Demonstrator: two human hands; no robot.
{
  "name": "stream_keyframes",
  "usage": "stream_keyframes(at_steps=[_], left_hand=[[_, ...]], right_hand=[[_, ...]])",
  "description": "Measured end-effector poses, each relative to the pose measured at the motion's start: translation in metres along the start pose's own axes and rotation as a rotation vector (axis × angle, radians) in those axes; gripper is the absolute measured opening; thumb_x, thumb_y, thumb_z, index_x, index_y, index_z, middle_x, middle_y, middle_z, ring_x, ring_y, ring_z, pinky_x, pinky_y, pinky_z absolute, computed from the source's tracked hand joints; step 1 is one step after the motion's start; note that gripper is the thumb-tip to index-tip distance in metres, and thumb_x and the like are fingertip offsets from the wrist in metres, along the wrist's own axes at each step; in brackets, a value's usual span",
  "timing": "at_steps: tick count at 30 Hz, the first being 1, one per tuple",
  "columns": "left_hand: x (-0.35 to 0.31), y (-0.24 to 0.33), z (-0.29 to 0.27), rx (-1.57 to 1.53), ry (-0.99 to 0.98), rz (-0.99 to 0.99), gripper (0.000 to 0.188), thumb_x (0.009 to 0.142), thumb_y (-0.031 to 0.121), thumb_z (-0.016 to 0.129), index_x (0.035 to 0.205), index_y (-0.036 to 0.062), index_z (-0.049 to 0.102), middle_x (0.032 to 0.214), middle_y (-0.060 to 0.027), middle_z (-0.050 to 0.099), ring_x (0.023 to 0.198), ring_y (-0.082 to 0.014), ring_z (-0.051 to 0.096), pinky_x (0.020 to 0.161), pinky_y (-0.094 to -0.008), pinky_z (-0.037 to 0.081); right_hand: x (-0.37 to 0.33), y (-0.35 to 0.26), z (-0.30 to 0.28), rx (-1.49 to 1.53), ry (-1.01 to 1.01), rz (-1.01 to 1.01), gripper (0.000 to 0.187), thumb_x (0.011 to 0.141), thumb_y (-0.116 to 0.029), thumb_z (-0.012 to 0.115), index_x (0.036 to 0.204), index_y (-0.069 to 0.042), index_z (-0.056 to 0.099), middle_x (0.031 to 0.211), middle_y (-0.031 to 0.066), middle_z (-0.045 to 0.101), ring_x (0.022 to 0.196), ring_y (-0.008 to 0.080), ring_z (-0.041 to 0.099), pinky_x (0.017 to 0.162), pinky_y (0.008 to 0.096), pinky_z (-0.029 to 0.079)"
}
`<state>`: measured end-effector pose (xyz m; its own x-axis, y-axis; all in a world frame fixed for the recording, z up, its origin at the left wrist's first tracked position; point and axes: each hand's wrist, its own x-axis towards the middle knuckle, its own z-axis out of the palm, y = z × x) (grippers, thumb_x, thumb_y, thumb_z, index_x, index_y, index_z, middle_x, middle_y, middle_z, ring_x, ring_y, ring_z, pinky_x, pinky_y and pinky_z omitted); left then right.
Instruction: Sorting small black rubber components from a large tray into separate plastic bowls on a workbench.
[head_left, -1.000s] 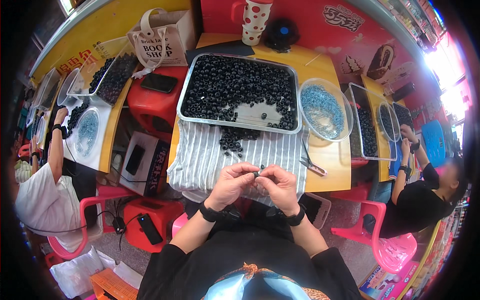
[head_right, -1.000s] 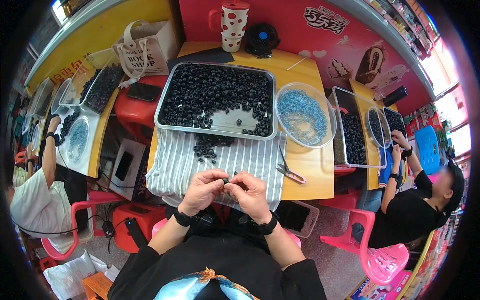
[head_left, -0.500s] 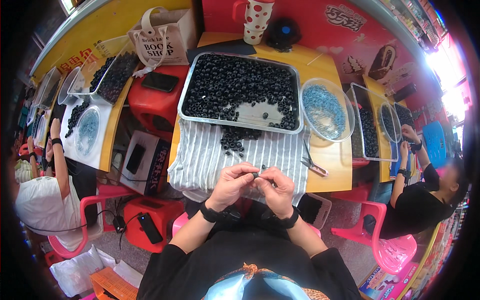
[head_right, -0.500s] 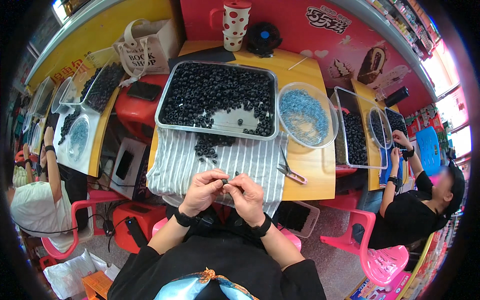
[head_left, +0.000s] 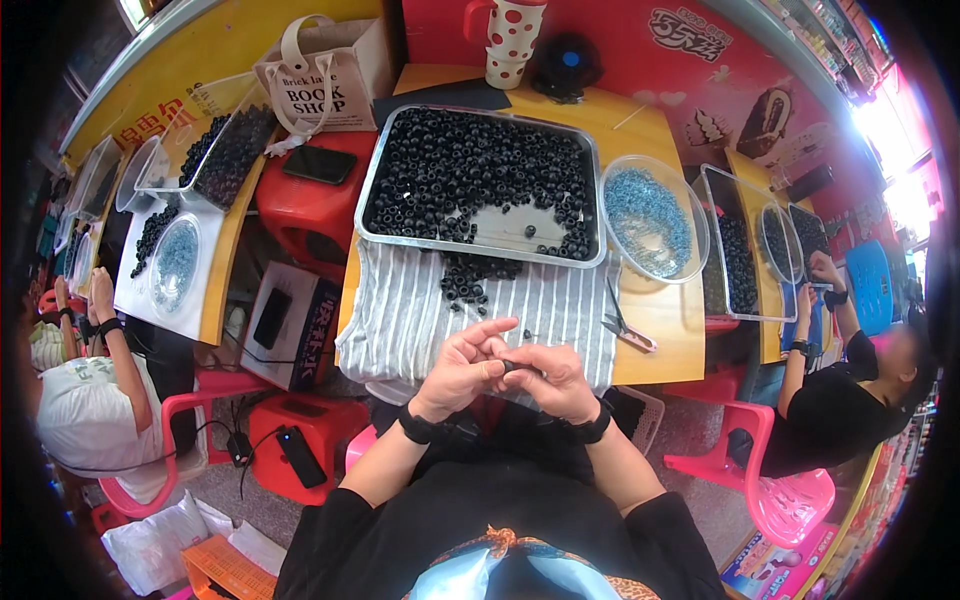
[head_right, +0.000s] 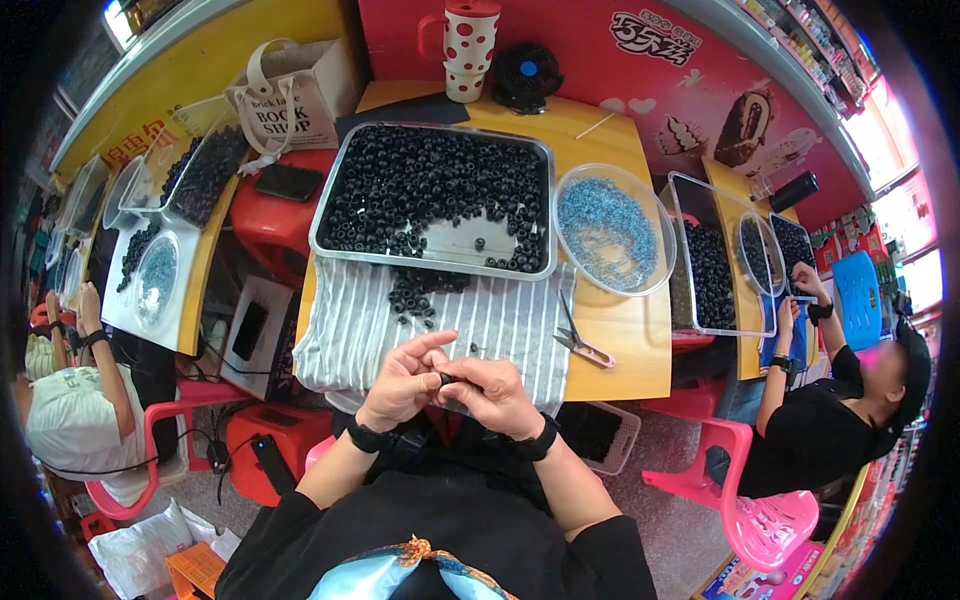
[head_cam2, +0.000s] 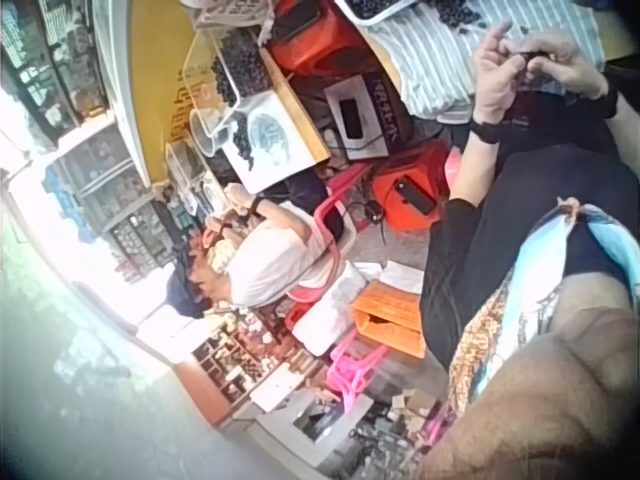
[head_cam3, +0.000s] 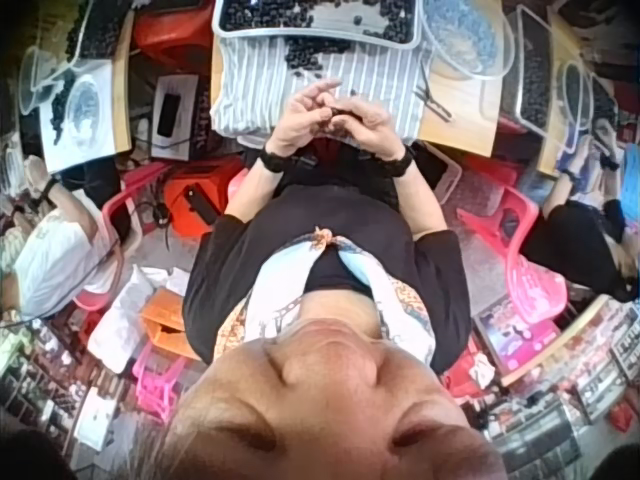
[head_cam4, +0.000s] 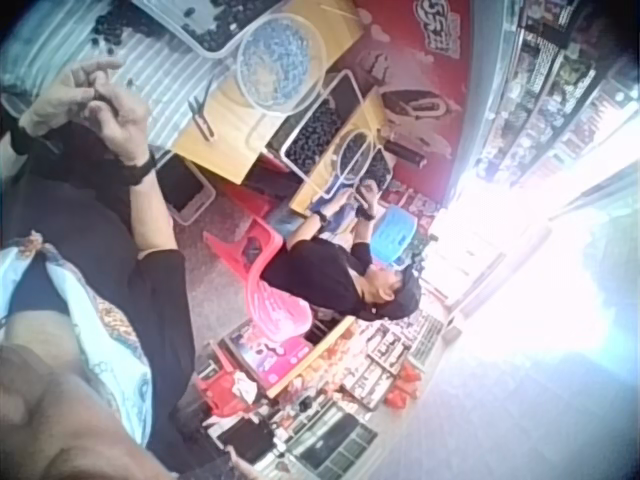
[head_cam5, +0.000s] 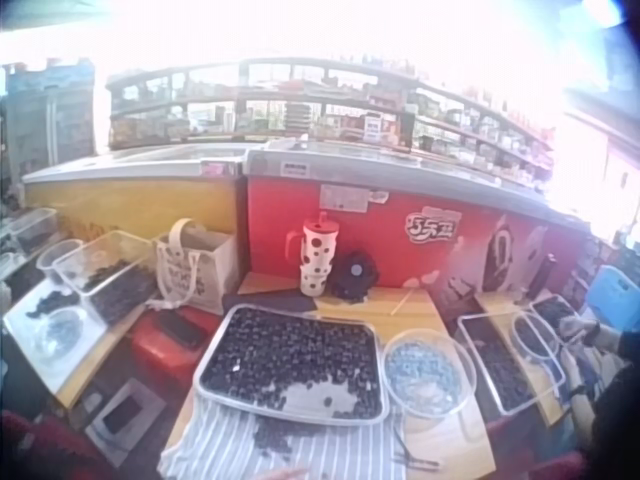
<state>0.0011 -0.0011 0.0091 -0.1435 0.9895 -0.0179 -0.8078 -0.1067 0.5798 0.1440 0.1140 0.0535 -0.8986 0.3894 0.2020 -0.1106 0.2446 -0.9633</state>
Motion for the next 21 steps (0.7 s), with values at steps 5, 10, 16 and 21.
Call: stream_keyframes(at_steps=[5, 10, 16, 21], left_hand=[[-0.001, 0.003, -0.003, 0.018, -0.02, -0.057, 0.052, 0.089, 0.009, 0.068, 0.135, -0.0006, 0.048, 0.097, -0.0046, 0.063, 0.078, -0.0111, 0.064, 0.069, -0.0226, 0.055], [0.003, -0.001, 0.003, 0.116, 0.024, -0.084, 0.04, 0.094, 0.006, 0.059, 0.131, -0.0037, 0.051, 0.112, -0.0147, 0.064, 0.088, -0.0192, 0.067, 0.075, -0.0278, 0.055], [0.005, 0.0, -0.001, 0.164, -0.026, -0.078, 0.028, 0.094, 0.009, 0.06, 0.119, -0.0047, 0.06, 0.111, -0.0171, 0.065, 0.089, -0.0215, 0.068, 0.075, -0.0272, 0.053], [0.007, 0.003, 0.001, 0.094, -0.048, -0.058, 0.015, 0.093, 0.01, 0.062, 0.097, -0.0038, 0.064, 0.097, -0.0129, 0.063, 0.081, -0.0185, 0.066, 0.071, -0.0259, 0.052]], right_hand=[[0.003, -0.001, 0.001, -0.029, 0.016, -0.068, 0.017, 0.084, 0.0, 0.066, 0.101, 0.0, 0.065, 0.078, 0.0095, 0.068, 0.067, 0.0146, 0.068, 0.06, 0.0267, 0.052], [-0.003, -0.018, -0.022, -0.05, 0.06, 0.115, 0.016, 0.081, 0.001, 0.07, 0.096, 0.0, 0.065, 0.076, 0.01, 0.065, 0.062, 0.0142, 0.064, 0.057, 0.0267, 0.049], [-0.018, -0.048, -0.165, -0.643, 0.707, 0.143, 0.012, 0.083, -0.001, 0.068, 0.095, 0.002, 0.065, 0.075, 0.0021, 0.06, 0.067, 0.0074, 0.054, 0.061, 0.0232, 0.044], [-0.015, -0.047, -0.219, -1.086, 0.778, 0.07, 0.024, 0.084, 0.0, 0.068, 0.107, 0.002, 0.062, 0.089, 0.0064, 0.063, 0.071, 0.0133, 0.058, 0.063, 0.0282, 0.047]])
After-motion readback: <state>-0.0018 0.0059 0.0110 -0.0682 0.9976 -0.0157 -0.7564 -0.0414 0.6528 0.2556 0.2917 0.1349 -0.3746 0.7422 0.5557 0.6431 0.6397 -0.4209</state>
